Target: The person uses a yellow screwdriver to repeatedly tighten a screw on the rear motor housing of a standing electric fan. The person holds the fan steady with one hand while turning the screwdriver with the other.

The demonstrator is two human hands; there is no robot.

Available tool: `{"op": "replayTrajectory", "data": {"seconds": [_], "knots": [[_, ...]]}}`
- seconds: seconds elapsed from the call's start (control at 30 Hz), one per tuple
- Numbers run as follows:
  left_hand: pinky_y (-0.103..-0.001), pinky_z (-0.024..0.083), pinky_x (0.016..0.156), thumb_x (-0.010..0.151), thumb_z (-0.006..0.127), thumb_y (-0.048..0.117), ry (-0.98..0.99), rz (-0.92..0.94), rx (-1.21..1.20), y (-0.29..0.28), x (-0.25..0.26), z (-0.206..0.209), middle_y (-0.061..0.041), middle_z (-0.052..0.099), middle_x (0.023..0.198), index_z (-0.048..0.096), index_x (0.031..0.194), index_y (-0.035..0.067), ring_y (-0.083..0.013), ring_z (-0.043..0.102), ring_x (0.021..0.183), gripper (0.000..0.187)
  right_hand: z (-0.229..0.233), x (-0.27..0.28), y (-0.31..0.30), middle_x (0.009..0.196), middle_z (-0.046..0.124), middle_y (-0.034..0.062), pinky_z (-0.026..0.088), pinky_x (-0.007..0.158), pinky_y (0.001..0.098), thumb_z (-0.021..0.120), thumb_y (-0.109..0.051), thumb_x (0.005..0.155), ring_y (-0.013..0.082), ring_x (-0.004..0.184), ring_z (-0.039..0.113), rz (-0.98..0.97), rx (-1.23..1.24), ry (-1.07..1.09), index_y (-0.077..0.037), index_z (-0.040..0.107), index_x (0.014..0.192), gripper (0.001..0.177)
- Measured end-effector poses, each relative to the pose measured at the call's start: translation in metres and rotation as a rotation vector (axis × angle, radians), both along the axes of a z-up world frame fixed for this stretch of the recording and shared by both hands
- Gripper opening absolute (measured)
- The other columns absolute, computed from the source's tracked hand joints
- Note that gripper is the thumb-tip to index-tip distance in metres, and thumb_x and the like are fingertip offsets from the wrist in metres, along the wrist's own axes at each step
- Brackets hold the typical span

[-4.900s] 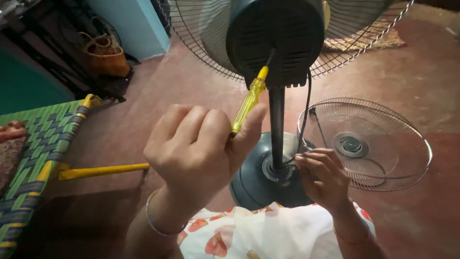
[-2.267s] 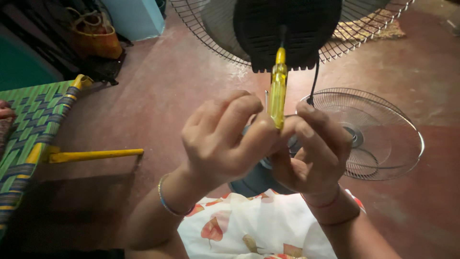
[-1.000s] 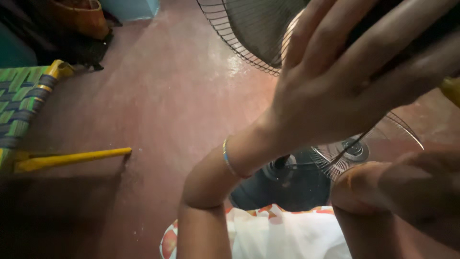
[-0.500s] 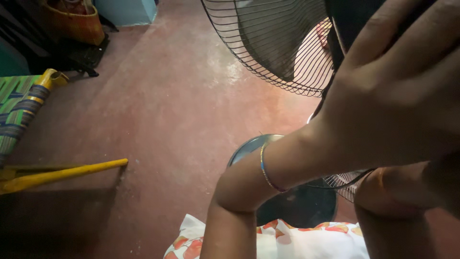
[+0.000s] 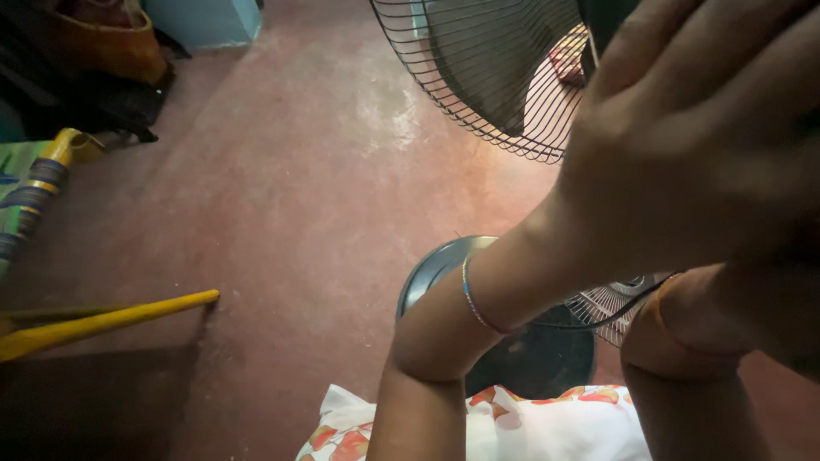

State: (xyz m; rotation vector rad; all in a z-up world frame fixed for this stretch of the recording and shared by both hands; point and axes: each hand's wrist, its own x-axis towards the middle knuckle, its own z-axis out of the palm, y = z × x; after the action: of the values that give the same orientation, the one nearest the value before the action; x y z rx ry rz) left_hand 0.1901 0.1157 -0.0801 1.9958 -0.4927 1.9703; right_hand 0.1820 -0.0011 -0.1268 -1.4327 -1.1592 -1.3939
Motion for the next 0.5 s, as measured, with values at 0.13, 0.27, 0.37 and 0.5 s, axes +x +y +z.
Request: {"op": "replayTrajectory", "data": {"seconds": [0.13, 0.27, 0.37, 0.5], "knots": [[-0.036, 0.041, 0.114, 0.101, 0.068, 0.028, -0.010, -0.038, -0.038, 0.004, -0.006, 0.001, 0.003, 0.059, 0.133, 0.071, 0.115, 0.023, -0.0203, 0.057, 0.129, 0.015, 0.000, -0.004, 0.000, 0.124, 0.066, 0.0178, 0.056, 0.084, 0.0279, 0.051, -0.014, 0.121, 0.0206, 0.104, 0.071, -0.021, -0.004, -0.005, 0.007, 0.058, 0.131, 0.024], [-0.041, 0.043, 0.113, 0.097, 0.073, 0.031, -0.010, -0.074, -0.050, 0.003, -0.013, 0.007, 0.000, 0.061, 0.134, 0.072, 0.114, 0.023, -0.0238, 0.059, 0.130, 0.019, 0.007, 0.002, -0.008, 0.123, 0.067, 0.0185, 0.055, 0.084, 0.0275, 0.049, -0.013, 0.122, 0.0206, 0.103, 0.071, -0.053, -0.015, 0.020, 0.008, 0.059, 0.131, 0.025], [-0.042, 0.043, 0.112, 0.095, 0.073, 0.036, 0.012, -0.104, -0.050, 0.003, -0.017, 0.006, -0.001, 0.060, 0.136, 0.070, 0.120, 0.023, -0.0238, 0.059, 0.129, 0.029, 0.008, 0.005, -0.018, 0.123, 0.067, 0.0191, 0.055, 0.084, 0.0272, 0.048, -0.013, 0.123, 0.0205, 0.103, 0.071, -0.076, -0.034, 0.038, 0.010, 0.059, 0.131, 0.026], [-0.035, 0.042, 0.115, 0.102, 0.072, 0.042, -0.037, -0.117, -0.094, -0.006, -0.019, 0.012, 0.006, 0.054, 0.143, 0.062, 0.135, 0.034, -0.0180, 0.053, 0.132, 0.036, 0.024, 0.004, -0.035, 0.122, 0.068, 0.0198, 0.054, 0.083, 0.0267, 0.046, -0.012, 0.124, 0.0205, 0.103, 0.071, -0.120, -0.099, 0.040, 0.011, 0.059, 0.131, 0.028]]}}
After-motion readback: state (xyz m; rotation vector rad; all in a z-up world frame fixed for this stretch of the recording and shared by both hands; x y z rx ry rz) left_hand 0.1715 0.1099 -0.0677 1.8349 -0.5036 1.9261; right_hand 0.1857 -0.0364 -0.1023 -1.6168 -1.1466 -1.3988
